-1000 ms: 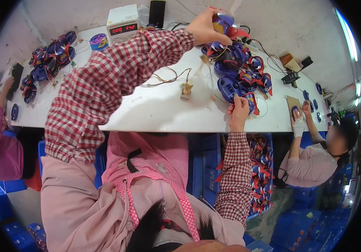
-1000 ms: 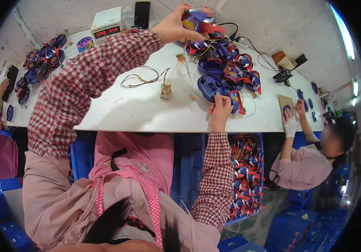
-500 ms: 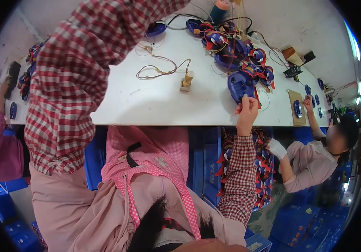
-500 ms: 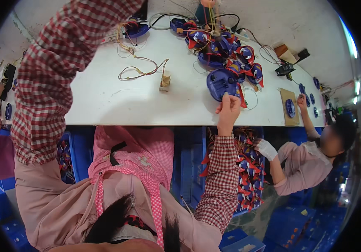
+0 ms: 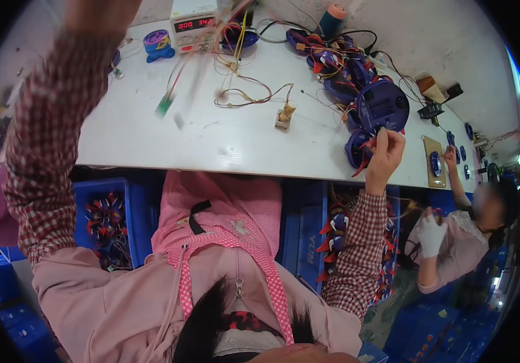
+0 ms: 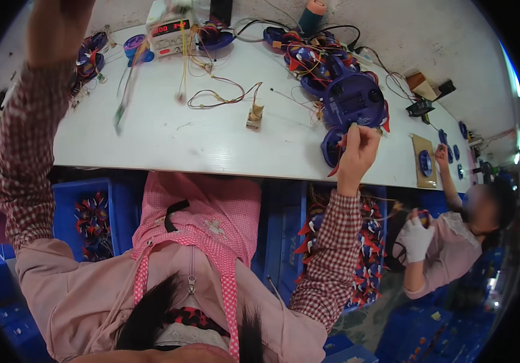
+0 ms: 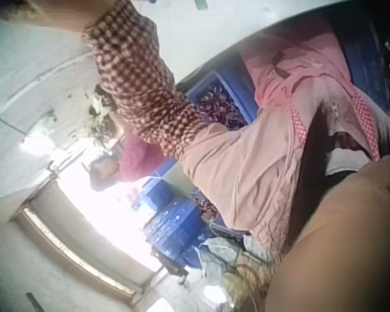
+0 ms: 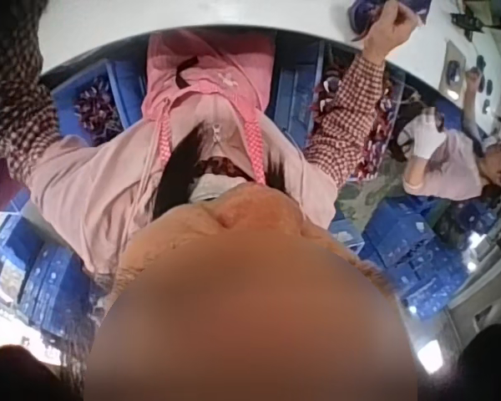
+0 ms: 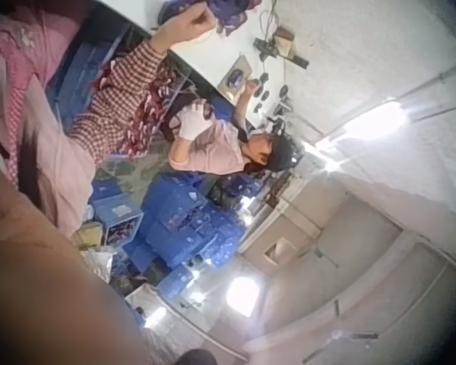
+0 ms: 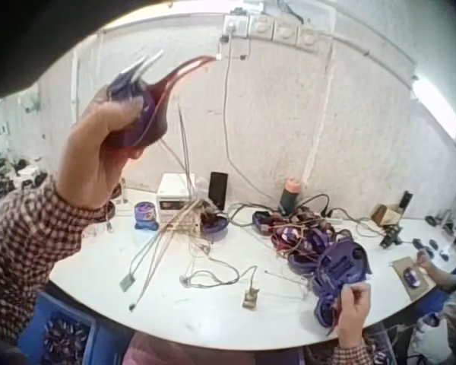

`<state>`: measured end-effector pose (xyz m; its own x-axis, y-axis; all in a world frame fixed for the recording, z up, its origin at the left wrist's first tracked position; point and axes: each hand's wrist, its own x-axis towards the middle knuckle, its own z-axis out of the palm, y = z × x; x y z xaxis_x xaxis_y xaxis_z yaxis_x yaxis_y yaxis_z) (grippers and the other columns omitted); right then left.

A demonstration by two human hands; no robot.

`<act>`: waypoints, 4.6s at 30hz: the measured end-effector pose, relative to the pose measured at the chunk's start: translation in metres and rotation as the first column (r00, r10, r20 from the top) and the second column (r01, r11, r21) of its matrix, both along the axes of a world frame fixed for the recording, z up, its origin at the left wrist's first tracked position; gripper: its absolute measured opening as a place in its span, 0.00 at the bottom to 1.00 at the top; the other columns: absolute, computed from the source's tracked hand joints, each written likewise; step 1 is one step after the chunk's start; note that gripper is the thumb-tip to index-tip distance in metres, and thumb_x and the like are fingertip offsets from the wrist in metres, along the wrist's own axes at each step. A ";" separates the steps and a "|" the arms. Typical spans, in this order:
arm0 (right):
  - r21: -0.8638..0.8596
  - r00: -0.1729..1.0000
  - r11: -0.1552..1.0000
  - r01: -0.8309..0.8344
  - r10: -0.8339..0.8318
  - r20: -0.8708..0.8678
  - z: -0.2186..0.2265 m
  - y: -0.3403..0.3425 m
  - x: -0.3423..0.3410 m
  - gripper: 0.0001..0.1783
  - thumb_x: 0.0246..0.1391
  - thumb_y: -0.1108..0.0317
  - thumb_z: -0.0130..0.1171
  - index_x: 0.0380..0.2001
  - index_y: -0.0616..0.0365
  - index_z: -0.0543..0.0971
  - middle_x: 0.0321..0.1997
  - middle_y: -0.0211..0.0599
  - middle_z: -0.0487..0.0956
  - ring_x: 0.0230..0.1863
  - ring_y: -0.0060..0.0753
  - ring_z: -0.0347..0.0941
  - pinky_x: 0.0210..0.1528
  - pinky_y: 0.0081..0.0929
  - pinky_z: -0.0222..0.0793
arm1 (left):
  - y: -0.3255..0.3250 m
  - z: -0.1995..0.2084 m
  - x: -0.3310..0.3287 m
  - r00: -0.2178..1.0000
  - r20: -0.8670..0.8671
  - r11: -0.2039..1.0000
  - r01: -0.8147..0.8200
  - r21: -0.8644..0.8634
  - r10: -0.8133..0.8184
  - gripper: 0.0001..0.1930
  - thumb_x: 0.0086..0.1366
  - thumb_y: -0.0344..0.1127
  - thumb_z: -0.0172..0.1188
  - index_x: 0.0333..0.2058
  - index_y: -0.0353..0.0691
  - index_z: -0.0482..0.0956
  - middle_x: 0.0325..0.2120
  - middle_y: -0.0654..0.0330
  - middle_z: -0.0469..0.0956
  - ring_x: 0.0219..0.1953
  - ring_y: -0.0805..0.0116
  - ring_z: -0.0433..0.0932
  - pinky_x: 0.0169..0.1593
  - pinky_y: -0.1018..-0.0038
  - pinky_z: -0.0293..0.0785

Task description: Assembling and testing small electronic toy components at a factory workstation.

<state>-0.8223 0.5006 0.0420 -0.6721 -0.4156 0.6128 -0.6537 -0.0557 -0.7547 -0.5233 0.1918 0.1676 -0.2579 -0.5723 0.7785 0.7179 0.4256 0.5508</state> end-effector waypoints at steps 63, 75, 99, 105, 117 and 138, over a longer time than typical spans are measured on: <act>0.453 0.915 0.843 -0.289 0.104 0.390 -0.082 -0.098 0.128 0.12 0.54 0.65 0.60 0.37 0.62 0.74 0.26 0.28 0.74 0.25 0.14 0.68 0.24 0.11 0.65 | 0.035 -0.246 0.189 0.387 0.873 0.878 -0.470 -0.089 0.296 0.20 0.55 0.34 0.64 0.44 0.35 0.70 0.29 0.63 0.70 0.30 0.75 0.69 0.32 0.76 0.67; 0.484 0.925 0.818 -0.310 0.377 -0.045 -0.084 -0.136 0.203 0.09 0.52 0.70 0.61 0.33 0.62 0.72 0.28 0.31 0.71 0.23 0.18 0.68 0.23 0.17 0.66 | 0.056 -0.268 0.035 0.124 0.983 0.984 -0.134 -0.116 0.133 0.15 0.58 0.41 0.56 0.38 0.35 0.70 0.23 0.46 0.77 0.28 0.46 0.77 0.33 0.58 0.72; 0.630 0.855 0.700 -0.337 0.508 -0.106 -0.091 -0.130 0.221 0.09 0.52 0.72 0.60 0.34 0.62 0.71 0.28 0.40 0.75 0.27 0.35 0.74 0.30 0.26 0.69 | 0.077 -0.266 0.041 0.246 0.967 0.981 -0.192 -0.020 0.068 0.15 0.54 0.33 0.53 0.39 0.33 0.66 0.20 0.41 0.75 0.26 0.41 0.76 0.33 0.53 0.72; 0.622 0.876 0.680 -0.389 0.481 0.023 -0.097 -0.143 0.215 0.07 0.54 0.70 0.57 0.33 0.60 0.71 0.22 0.36 0.74 0.23 0.26 0.71 0.26 0.24 0.67 | 0.075 -0.262 0.047 0.253 0.964 0.971 -0.238 -0.024 0.086 0.13 0.56 0.32 0.52 0.41 0.36 0.67 0.20 0.44 0.75 0.26 0.44 0.76 0.31 0.55 0.71; 0.549 0.936 0.760 -0.349 0.305 0.173 -0.092 -0.132 0.186 0.11 0.56 0.69 0.56 0.39 0.65 0.71 0.34 0.35 0.74 0.33 0.22 0.70 0.36 0.19 0.67 | 0.078 -0.231 0.252 0.215 0.894 0.824 -0.512 -0.240 0.394 0.11 0.54 0.30 0.60 0.37 0.37 0.75 0.26 0.54 0.73 0.27 0.59 0.74 0.35 0.69 0.71; 0.170 0.240 0.171 -0.970 0.606 0.758 -0.235 -0.168 0.430 0.27 0.52 0.60 0.59 0.50 0.66 0.68 0.33 0.39 0.75 0.34 0.28 0.72 0.37 0.24 0.68 | -0.027 -0.266 0.235 0.232 0.965 0.984 0.103 -0.146 0.119 0.09 0.56 0.35 0.61 0.33 0.37 0.76 0.28 0.59 0.72 0.33 0.64 0.72 0.38 0.74 0.69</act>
<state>-0.3924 0.3325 -0.1935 0.2258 -0.9546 -0.1945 -0.0826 0.1802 -0.9802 -0.2881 0.1645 -0.0979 -0.8717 -0.4901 0.0028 -0.3222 0.5773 0.7503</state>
